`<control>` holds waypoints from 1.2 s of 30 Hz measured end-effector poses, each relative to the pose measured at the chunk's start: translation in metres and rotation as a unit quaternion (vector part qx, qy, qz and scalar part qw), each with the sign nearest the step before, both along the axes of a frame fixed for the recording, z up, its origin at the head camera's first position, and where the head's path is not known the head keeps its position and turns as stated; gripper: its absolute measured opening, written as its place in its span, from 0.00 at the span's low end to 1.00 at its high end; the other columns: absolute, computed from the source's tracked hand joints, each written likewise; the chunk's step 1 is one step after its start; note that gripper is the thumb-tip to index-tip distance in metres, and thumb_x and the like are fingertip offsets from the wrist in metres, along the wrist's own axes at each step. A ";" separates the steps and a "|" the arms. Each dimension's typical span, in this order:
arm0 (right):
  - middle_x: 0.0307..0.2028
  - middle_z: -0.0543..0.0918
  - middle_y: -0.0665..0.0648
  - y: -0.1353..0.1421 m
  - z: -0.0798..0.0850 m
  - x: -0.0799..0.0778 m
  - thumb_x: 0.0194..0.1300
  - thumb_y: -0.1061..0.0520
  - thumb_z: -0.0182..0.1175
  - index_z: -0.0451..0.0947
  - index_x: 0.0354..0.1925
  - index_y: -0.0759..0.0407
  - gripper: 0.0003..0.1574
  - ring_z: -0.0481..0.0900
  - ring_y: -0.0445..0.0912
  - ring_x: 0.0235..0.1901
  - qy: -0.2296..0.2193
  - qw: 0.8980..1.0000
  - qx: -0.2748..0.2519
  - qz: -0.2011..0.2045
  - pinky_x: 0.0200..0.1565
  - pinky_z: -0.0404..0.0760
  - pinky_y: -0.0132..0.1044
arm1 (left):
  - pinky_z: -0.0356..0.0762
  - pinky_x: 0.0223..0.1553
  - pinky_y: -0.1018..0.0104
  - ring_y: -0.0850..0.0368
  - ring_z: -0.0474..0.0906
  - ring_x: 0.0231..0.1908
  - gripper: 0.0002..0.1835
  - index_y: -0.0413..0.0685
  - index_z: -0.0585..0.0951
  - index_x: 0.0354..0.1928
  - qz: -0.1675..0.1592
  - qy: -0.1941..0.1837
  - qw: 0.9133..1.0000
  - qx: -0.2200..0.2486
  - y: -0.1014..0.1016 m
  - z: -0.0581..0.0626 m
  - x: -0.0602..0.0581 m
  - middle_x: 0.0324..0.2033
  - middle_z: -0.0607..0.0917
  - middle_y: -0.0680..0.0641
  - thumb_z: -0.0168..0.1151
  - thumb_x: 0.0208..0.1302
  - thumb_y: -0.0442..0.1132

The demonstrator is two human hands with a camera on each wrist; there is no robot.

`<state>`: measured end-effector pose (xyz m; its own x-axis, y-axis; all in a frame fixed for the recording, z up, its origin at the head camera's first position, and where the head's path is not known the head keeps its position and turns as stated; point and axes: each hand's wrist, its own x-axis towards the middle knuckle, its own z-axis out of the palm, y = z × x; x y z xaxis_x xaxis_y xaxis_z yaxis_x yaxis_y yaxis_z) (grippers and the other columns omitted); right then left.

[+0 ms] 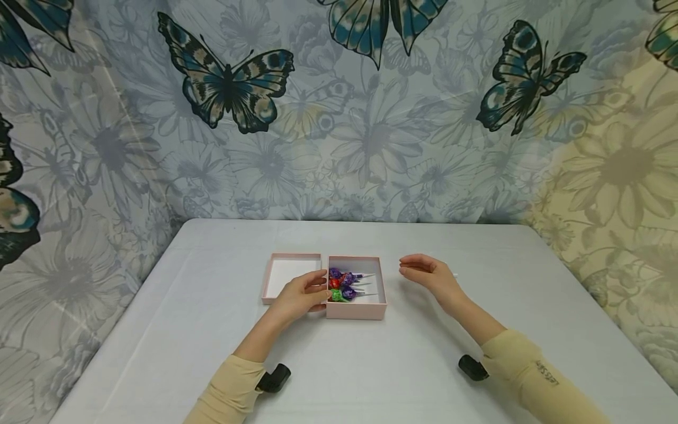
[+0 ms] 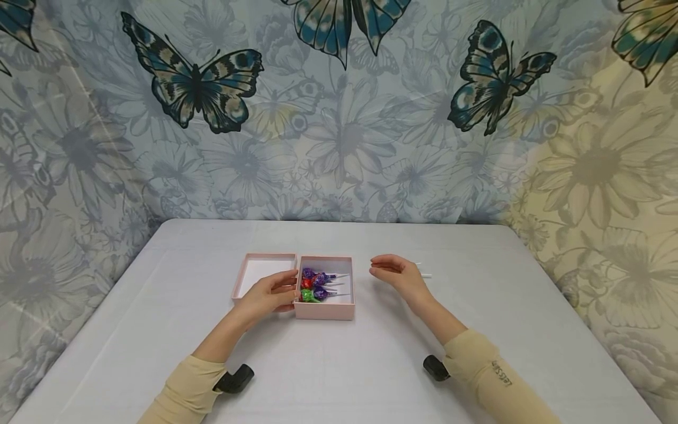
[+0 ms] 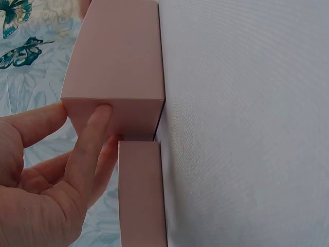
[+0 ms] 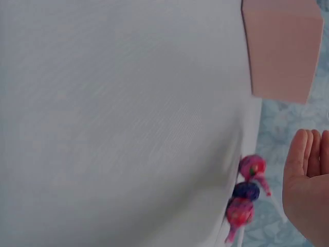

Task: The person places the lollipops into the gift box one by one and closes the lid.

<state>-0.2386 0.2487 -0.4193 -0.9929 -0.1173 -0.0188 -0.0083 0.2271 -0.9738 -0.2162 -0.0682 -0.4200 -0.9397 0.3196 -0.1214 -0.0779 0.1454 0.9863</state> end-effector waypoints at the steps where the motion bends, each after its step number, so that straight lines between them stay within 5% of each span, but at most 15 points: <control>1: 0.54 0.80 0.66 0.004 0.000 0.001 0.63 0.53 0.67 0.71 0.60 0.72 0.34 0.82 0.42 0.47 0.001 1.000 0.003 -0.001 0.56 0.79 0.44 | 0.85 0.44 0.58 0.40 0.71 0.61 0.31 0.36 0.66 0.69 0.001 -0.001 1.000 0.000 0.000 0.000 0.000 0.62 0.71 0.32 0.62 0.65 0.30; 6: 0.54 0.79 0.68 0.021 0.000 0.002 0.66 0.53 0.65 0.71 0.60 0.72 0.32 0.81 0.44 0.48 0.011 1.000 0.024 -0.006 0.54 0.81 0.41 | 0.85 0.44 0.58 0.39 0.71 0.61 0.31 0.35 0.65 0.69 0.002 0.002 1.000 -0.001 -0.001 0.000 0.000 0.62 0.71 0.31 0.62 0.65 0.30; 17: 0.50 0.82 0.64 0.049 -0.004 -0.005 0.66 0.54 0.64 0.74 0.58 0.70 0.28 0.80 0.33 0.40 0.030 0.993 0.105 -0.045 0.48 0.83 0.35 | 0.85 0.43 0.58 0.40 0.72 0.60 0.30 0.35 0.66 0.69 0.002 0.009 1.000 -0.007 -0.001 0.000 0.000 0.62 0.72 0.32 0.62 0.65 0.30; 21: 0.51 0.82 0.65 0.054 -0.002 -0.005 0.67 0.53 0.64 0.76 0.56 0.66 0.25 0.80 0.42 0.46 0.046 0.981 0.179 -0.053 0.48 0.81 0.35 | 0.85 0.43 0.58 0.40 0.72 0.60 0.31 0.35 0.66 0.69 0.002 0.007 1.000 -0.004 -0.001 0.000 0.000 0.62 0.72 0.32 0.62 0.65 0.30; 25: 0.50 0.82 0.65 0.058 -0.004 -0.007 0.66 0.54 0.64 0.79 0.53 0.64 0.21 0.78 0.58 0.52 0.083 0.965 0.243 -0.050 0.49 0.80 0.46 | 0.85 0.44 0.58 0.39 0.72 0.60 0.31 0.35 0.66 0.69 0.001 0.008 1.000 -0.003 -0.001 0.000 0.000 0.62 0.72 0.32 0.62 0.65 0.30; 36: 0.43 0.84 0.63 0.061 -0.011 -0.013 0.60 0.59 0.69 0.81 0.45 0.64 0.15 0.79 0.59 0.45 0.155 0.926 0.343 -0.019 0.51 0.81 0.54 | 0.85 0.44 0.58 0.40 0.72 0.60 0.31 0.35 0.66 0.69 -0.003 0.007 1.000 -0.002 0.000 -0.001 0.000 0.62 0.72 0.32 0.62 0.65 0.30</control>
<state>-0.2516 0.3100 -0.4307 -0.9664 -0.1483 0.2101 -0.2425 0.7978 -0.5520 -0.2162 -0.0686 -0.4207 -0.9391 0.3254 -0.1105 -0.0640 0.1504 0.9866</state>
